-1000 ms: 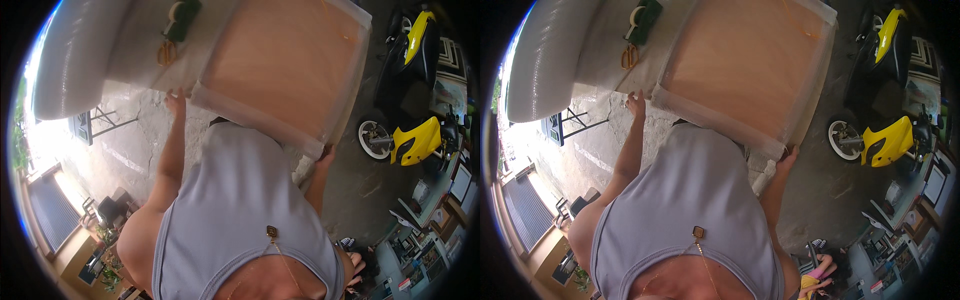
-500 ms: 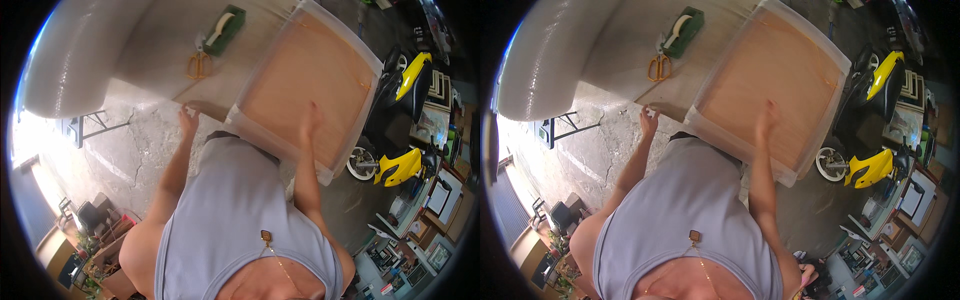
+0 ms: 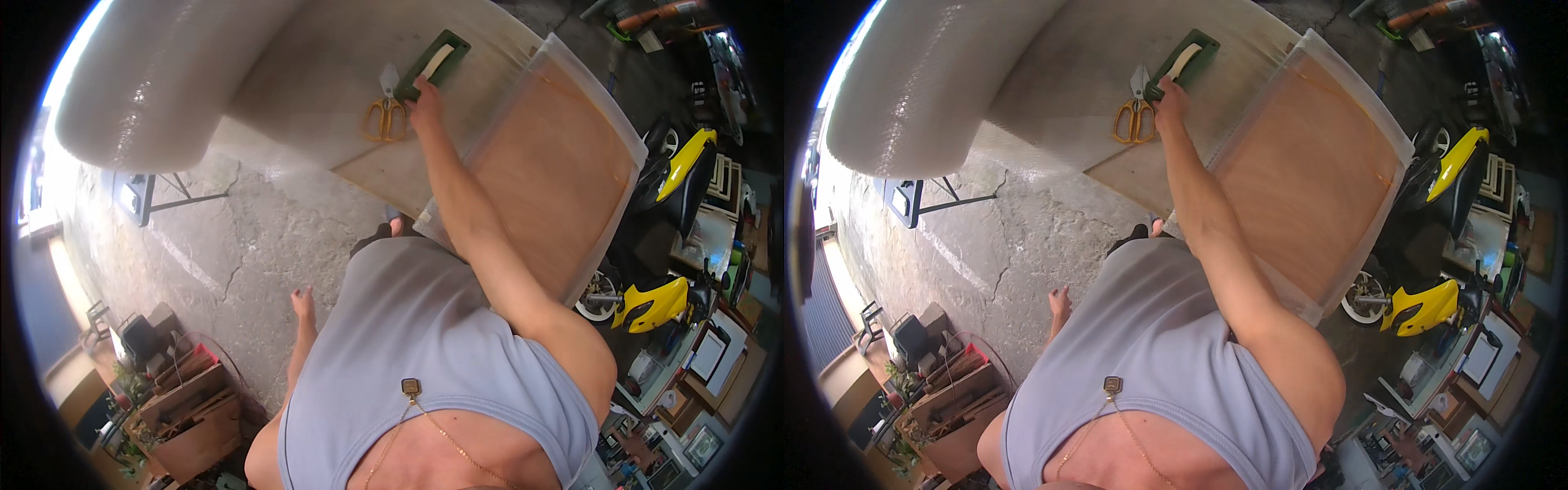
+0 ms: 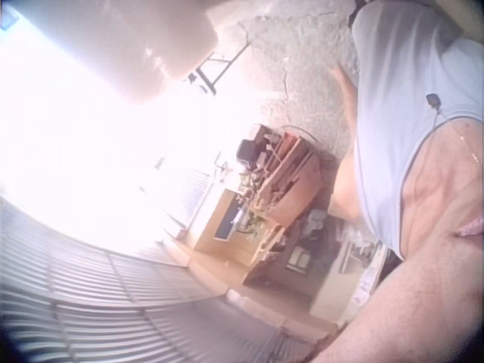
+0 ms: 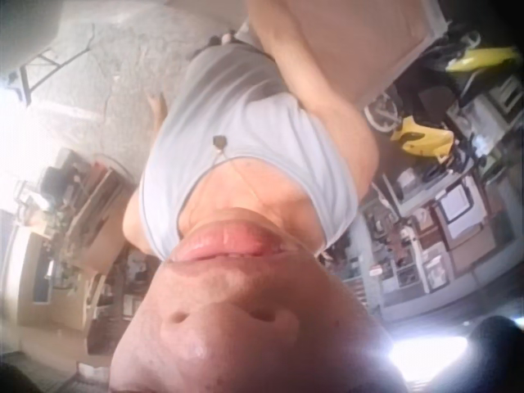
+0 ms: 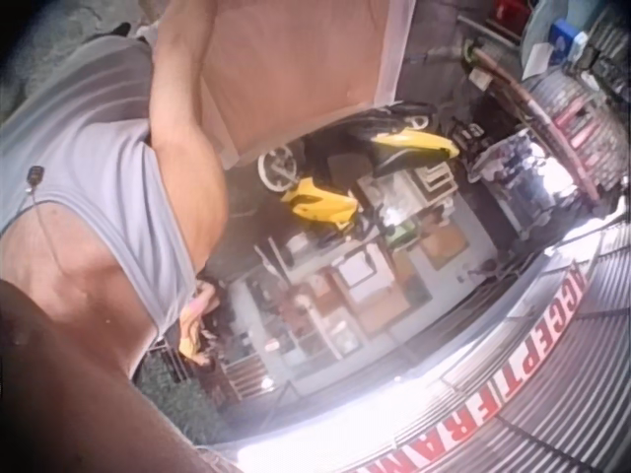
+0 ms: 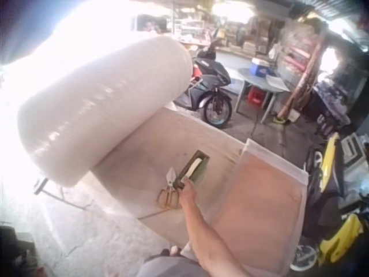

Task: The person wraps a framed artwork with bubble wrap and tape. They cut the bubble wrap, fold it over the frame, and secure it with tape. The wrapped item is then carried into a room and placed on a table.

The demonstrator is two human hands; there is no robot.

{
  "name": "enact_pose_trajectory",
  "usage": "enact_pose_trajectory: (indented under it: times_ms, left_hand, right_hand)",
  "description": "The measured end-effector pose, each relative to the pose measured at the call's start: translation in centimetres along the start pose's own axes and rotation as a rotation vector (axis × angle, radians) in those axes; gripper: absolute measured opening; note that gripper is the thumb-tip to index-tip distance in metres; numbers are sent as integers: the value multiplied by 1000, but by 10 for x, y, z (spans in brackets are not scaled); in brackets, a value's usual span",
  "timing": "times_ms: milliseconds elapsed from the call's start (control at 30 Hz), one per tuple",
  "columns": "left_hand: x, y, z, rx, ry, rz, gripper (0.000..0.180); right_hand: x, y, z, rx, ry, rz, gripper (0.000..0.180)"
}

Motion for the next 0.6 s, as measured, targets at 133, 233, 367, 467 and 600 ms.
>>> enact_pose_trajectory:
  times_ms: [133, 233, 367, 467, 600]
  left_hand:
    - [-29, -11, -56, 127, 95, 4, 60]
    - [-54, -29, -51, 212, 3, -91, 60]
    - [-137, -44, -53, 334, -197, -127, 60]
    - [-186, -52, -48, 430, -317, -109, 60]
    - [-209, -55, -44, 451, -288, 15, 57]
  right_hand:
    - [-17, 2, -9, -24, 208, -86, 34]
    - [-37, 12, -3, -117, 386, -421, 23]
    - [-26, 11, -14, -150, 454, -742, 24]
    - [-4, 29, 3, -5, 219, -1220, 18]
    - [25, 81, -43, -264, 681, -1218, 14]
Point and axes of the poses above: each hand's wrist, its own z-axis towards the middle knuckle, its own y-axis out of the back of the hand, x = y × z, the point moved 5 cm from there along z, towards the middle knuckle, and after that the axes turned 5 degrees about x, right-handed, at the moved point
